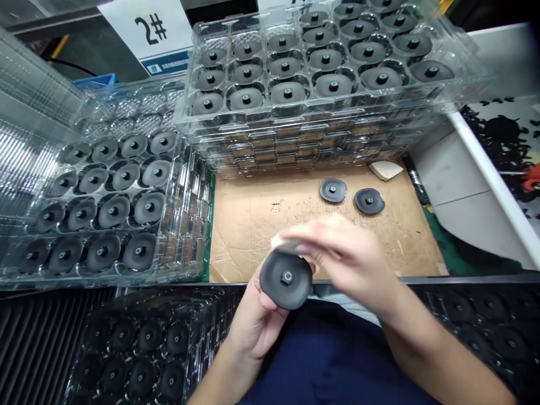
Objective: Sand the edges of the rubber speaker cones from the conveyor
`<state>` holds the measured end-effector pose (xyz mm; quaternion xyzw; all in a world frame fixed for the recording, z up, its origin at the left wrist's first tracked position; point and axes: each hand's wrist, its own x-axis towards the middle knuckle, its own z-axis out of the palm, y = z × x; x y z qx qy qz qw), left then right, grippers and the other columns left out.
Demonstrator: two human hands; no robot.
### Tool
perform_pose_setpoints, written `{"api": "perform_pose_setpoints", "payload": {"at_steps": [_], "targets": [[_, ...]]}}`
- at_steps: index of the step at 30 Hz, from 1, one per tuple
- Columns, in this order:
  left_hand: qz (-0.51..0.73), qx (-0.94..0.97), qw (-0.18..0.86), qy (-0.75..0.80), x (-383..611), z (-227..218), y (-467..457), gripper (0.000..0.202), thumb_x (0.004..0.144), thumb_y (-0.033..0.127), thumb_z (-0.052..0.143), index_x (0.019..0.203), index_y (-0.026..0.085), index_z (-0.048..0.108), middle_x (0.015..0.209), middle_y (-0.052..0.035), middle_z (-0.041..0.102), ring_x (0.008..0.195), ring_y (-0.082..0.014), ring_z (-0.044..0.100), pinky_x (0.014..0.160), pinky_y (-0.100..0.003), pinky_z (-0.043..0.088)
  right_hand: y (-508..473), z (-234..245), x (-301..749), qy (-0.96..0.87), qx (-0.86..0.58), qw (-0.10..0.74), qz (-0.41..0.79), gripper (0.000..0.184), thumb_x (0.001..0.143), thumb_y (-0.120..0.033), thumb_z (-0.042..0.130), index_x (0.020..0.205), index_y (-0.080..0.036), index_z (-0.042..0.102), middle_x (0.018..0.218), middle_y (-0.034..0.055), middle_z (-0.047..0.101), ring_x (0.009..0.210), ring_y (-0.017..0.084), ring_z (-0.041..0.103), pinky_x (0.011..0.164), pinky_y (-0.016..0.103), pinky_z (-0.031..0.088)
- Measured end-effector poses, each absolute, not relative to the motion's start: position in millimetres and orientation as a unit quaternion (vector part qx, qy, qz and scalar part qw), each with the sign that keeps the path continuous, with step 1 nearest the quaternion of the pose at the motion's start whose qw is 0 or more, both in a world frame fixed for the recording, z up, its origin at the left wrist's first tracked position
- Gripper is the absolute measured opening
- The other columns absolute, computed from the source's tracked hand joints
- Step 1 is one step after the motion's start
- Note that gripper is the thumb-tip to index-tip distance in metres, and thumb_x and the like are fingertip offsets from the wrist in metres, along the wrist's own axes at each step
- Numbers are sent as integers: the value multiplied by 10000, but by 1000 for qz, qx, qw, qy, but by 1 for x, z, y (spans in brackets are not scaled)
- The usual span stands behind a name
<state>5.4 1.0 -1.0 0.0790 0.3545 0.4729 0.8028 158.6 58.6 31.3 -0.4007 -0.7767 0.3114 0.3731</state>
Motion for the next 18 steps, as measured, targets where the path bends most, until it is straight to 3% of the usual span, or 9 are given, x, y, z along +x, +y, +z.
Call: {"api": "perform_pose_setpoints", "payload": {"at_steps": [3, 8, 11, 14, 18], "targets": [[498, 57, 810, 303, 0, 0, 2, 569, 577, 396, 797, 1114, 292, 644, 1215, -13, 660, 1048, -204, 645, 895, -224, 493, 57, -11, 174, -705, -528, 319, 351, 218, 906, -215, 502, 1052, -205, 664, 917, 29, 690, 802, 146, 610, 703, 268, 438], [502, 20, 811, 300, -1, 2, 6, 490, 585, 377, 782, 1054, 284, 674, 1115, 7, 707, 1002, -192, 665, 872, -238, 511, 37, -60, 182, -693, -549, 264, 386, 214, 872, -216, 518, 971, -189, 706, 758, 33, 688, 687, 167, 628, 629, 279, 477], [496, 16, 808, 317, 4, 2, 7, 515, 562, 363, 803, 1052, 276, 672, 1113, 3, 703, 991, -196, 665, 888, -255, 508, 37, -37, 178, -670, -572, 287, 376, 214, 883, -242, 515, 1003, -195, 687, 840, 41, 702, 705, 162, 634, 592, 267, 477], [494, 27, 794, 354, 7, 3, 5, 610, 533, 357, 833, 1105, 269, 642, 1160, -14, 679, 1041, -205, 638, 898, -248, 500, 38, 12, 163, -667, -554, 369, 334, 217, 896, -231, 512, 1056, -197, 653, 987, 53, 699, 797, 162, 633, 604, 261, 470], [493, 54, 785, 372, 5, 5, 4, 468, 622, 253, 805, 1066, 256, 657, 1101, -7, 694, 1049, -179, 628, 933, -246, 476, 32, 53, 143, -776, -382, 409, 290, 238, 880, -112, 467, 1038, -70, 640, 823, 83, 691, 703, 166, 597, 670, 307, 468]]}}
